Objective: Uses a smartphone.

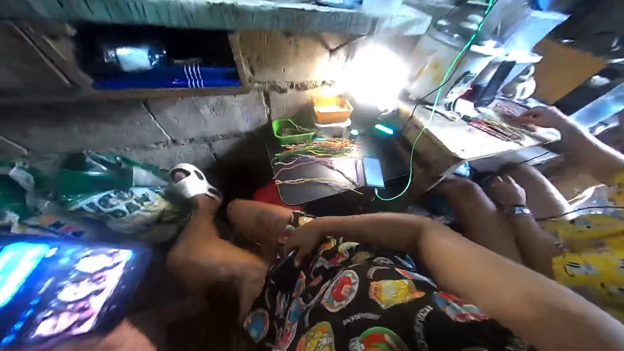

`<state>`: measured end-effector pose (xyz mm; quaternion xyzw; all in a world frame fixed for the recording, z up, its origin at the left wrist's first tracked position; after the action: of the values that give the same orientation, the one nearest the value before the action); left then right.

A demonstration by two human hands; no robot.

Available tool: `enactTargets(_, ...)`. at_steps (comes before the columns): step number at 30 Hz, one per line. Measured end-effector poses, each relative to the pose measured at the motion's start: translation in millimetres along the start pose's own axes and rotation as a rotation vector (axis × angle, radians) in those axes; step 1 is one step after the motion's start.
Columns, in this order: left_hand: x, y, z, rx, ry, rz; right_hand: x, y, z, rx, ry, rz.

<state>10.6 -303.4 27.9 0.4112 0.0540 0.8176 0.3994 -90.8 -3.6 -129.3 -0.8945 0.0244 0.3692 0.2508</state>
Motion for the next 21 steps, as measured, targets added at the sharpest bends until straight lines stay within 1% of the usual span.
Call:
enactTargets(1,-1,2,-11,-0.024,-0.031,-0.030,-3,-15,5,-0.002,0.066,0.088)
enactTargets(3,14,6,-26,-0.112,-0.048,-0.109,-14,-58,18,0.033,0.235,0.305)
enactTargets(6,45,1,-46,-0.234,-0.142,-0.263,-31,-144,48,0.054,0.508,0.752)
enactTargets(7,56,-4,-51,-0.275,-0.154,-0.296,-36,-175,47,0.163,0.631,0.906)
enactTargets(8,69,-12,-56,-0.313,-0.174,-0.313,-38,-207,47,0.344,0.744,1.051)
enactTargets(9,82,-19,-62,-0.350,-0.200,-0.327,-37,-240,55,0.551,0.842,1.151)
enactTargets(10,97,-26,-66,-0.390,-0.237,-0.353,-30,-273,74,0.684,0.917,1.272)
enactTargets(11,111,-34,-69,-0.439,-0.268,-0.392,-13,-304,106,0.676,0.951,1.362)
enactTargets(12,123,-41,-73,-0.483,-0.274,-0.422,13,-334,146,0.581,0.917,1.423)
enactTargets(13,132,-47,-77,-0.529,-0.274,-0.448,40,-355,174,0.537,0.928,1.441)
enactTargets(14,140,-53,-79,-0.561,-0.265,-0.460,66,-369,185,0.554,0.963,1.445)
enactTargets(16,150,-55,-82,-0.591,-0.235,-0.481,103,-379,187,0.642,1.016,1.425)
enactTargets(17,151,-55,-82,-0.599,-0.227,-0.486,116,-374,189,0.662,1.048,1.396)
enactTargets(19,144,-54,-80,-0.632,-0.211,-0.453,130,-347,194,0.625,1.135,1.324)
enactTargets(21,135,-53,-76,-0.638,-0.188,-0.395,114,-305,195,0.546,1.228,1.270)
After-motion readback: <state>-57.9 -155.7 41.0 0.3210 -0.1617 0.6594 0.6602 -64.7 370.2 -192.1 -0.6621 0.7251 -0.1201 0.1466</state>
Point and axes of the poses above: each hand's wrist, its own y-axis towards the middle knuckle, its own x-axis out of the palm, z = x × y, the point moved 8 cm from there along y, towards the middle knuckle, and after that the axes turned 5 degrees about -x, right-handed, at the moved point
